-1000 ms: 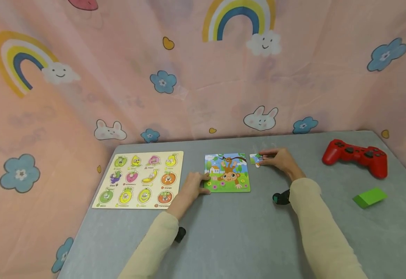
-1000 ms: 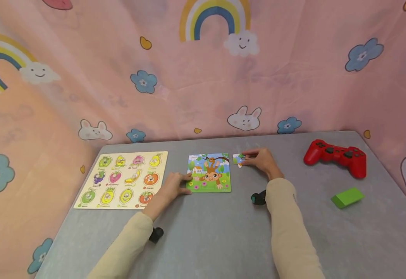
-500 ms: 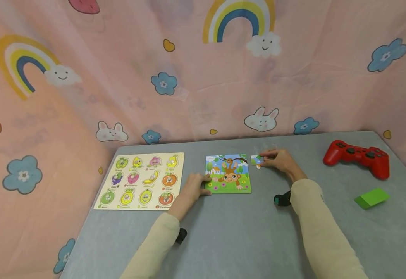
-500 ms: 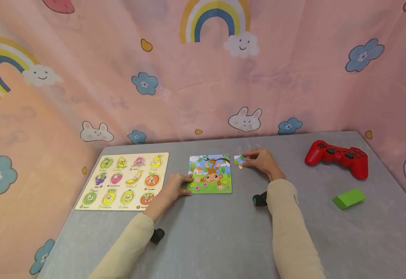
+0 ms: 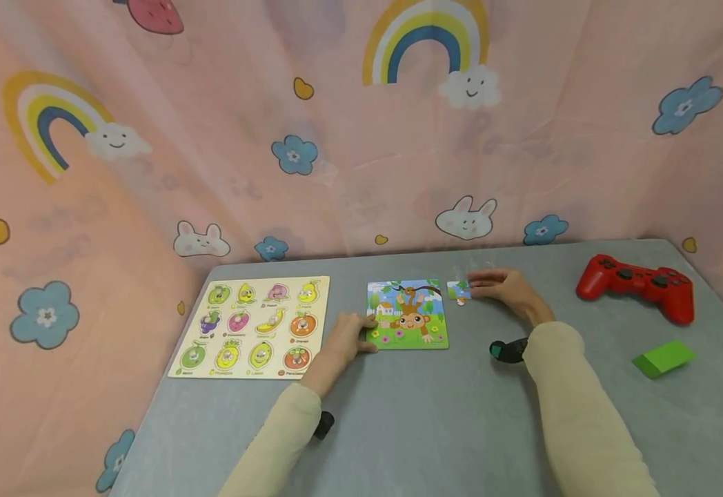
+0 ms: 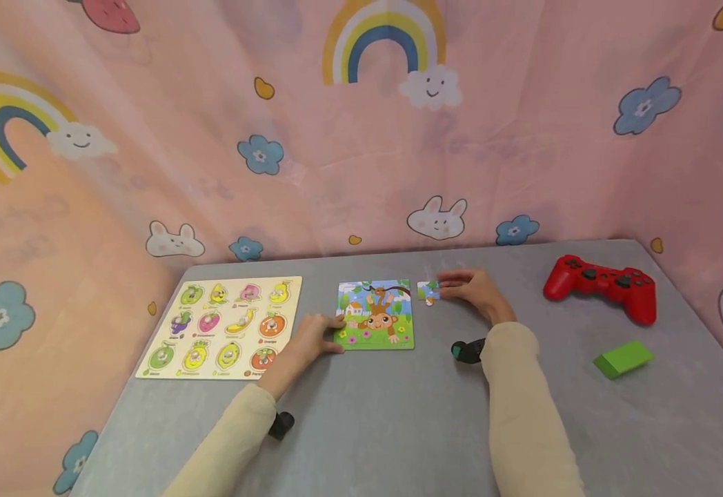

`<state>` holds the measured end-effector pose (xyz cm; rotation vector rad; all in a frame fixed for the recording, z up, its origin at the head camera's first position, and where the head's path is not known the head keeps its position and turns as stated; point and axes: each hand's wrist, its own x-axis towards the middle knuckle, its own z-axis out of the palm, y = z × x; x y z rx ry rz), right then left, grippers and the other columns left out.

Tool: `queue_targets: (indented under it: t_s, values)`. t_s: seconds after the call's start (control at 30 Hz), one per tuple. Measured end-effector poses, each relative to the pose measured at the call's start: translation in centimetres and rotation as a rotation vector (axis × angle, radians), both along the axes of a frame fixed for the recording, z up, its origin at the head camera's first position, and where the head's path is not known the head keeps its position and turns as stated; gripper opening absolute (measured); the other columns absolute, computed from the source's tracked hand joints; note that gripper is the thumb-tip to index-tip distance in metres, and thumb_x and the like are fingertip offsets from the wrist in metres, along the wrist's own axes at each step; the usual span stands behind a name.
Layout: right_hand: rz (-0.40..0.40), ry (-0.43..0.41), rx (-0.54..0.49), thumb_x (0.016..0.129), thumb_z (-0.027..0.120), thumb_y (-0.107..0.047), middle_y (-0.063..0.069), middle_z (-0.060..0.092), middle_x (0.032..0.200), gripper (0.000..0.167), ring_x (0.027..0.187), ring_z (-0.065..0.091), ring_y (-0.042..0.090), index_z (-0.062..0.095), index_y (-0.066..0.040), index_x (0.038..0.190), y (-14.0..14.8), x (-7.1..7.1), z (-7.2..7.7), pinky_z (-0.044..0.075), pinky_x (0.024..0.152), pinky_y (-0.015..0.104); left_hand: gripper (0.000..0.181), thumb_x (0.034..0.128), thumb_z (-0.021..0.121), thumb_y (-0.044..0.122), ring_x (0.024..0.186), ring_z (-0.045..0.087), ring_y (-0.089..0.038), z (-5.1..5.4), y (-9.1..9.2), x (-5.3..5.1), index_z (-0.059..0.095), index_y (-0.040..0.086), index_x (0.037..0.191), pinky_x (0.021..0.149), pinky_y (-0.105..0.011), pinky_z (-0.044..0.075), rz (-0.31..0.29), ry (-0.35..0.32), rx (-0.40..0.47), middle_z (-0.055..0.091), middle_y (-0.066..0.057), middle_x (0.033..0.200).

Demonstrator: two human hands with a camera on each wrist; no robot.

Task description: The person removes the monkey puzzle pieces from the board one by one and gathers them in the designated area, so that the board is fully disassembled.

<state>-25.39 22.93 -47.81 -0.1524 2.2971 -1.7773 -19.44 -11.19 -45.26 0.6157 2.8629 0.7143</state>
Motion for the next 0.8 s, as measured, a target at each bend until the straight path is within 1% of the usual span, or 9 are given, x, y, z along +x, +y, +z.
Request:
queue_targets:
  t_s: [0.07,0.13,0.23,0.47,0.6,0.8]
  values:
    - [0.012,-0.009,-0.035,0.088,0.069,-0.007,0.028,0.052,0.133,0.051,0.098,0.063,-0.001,0.050,0.008,0.133,0.1,0.2,0.2,0.047,0.084,0.010,0.050,0.0680,0.084,0.013,0.116,0.056,-0.035,0.0,0.0,0.0,0.068,-0.001,0.113,0.097,-0.039,0.046,0.003,-0.008,0.001,0.060,-0.013,0.125]
    - [0.024,-0.016,-0.060,0.089,0.067,-0.005,0.029,0.049,0.135,0.052,0.100,0.063,0.000,0.047,0.010,0.135,0.2,0.3,0.4,0.047,0.085,0.011,0.049,0.0684,0.084,0.012,0.116,0.057,-0.035,0.1,0.1,-0.1,0.068,-0.001,0.113,0.097,-0.039,0.046,0.002,-0.010,0.000,0.060,-0.013,0.125]
    - [0.023,-0.018,-0.063,0.090,0.066,-0.005,0.029,0.049,0.135,0.051,0.101,0.064,0.003,0.046,0.010,0.135,0.1,0.4,0.9,0.048,0.086,0.013,0.049,0.0684,0.084,0.012,0.115,0.057,-0.035,0.3,0.1,-0.2,0.068,-0.002,0.113,0.096,-0.039,0.047,-0.006,-0.004,0.004,0.060,-0.014,0.125]
    - [0.002,-0.004,-0.051,0.089,0.068,-0.006,0.026,0.052,0.134,0.049,0.100,0.063,0.000,0.051,0.008,0.132,-1.3,0.3,1.3,0.049,0.085,0.015,0.050,0.0669,0.085,0.012,0.115,0.058,-0.035,0.5,-0.1,-0.1,0.068,-0.003,0.112,0.096,-0.039,0.047,-0.021,0.018,0.008,0.061,-0.015,0.123]
    - [0.015,0.003,-0.046,0.089,0.068,-0.006,0.026,0.053,0.132,0.048,0.103,0.063,0.004,0.052,0.008,0.132,-2.3,0.2,1.4,0.050,0.085,0.016,0.050,0.0669,0.085,0.012,0.114,0.058,-0.035,0.4,-0.1,-0.1,0.069,-0.003,0.112,0.097,-0.040,0.047,-0.020,0.026,0.004,0.062,-0.015,0.122]
    - [0.030,-0.014,-0.076,0.088,0.068,-0.002,0.028,0.056,0.128,0.046,0.105,0.064,0.013,0.053,0.009,0.130,-4.0,0.3,1.2,0.053,0.081,0.020,0.050,0.0670,0.085,0.013,0.114,0.058,-0.035,0.0,0.0,0.1,0.069,-0.002,0.112,0.097,-0.042,0.046,-0.018,0.027,-0.012,0.062,-0.013,0.123]
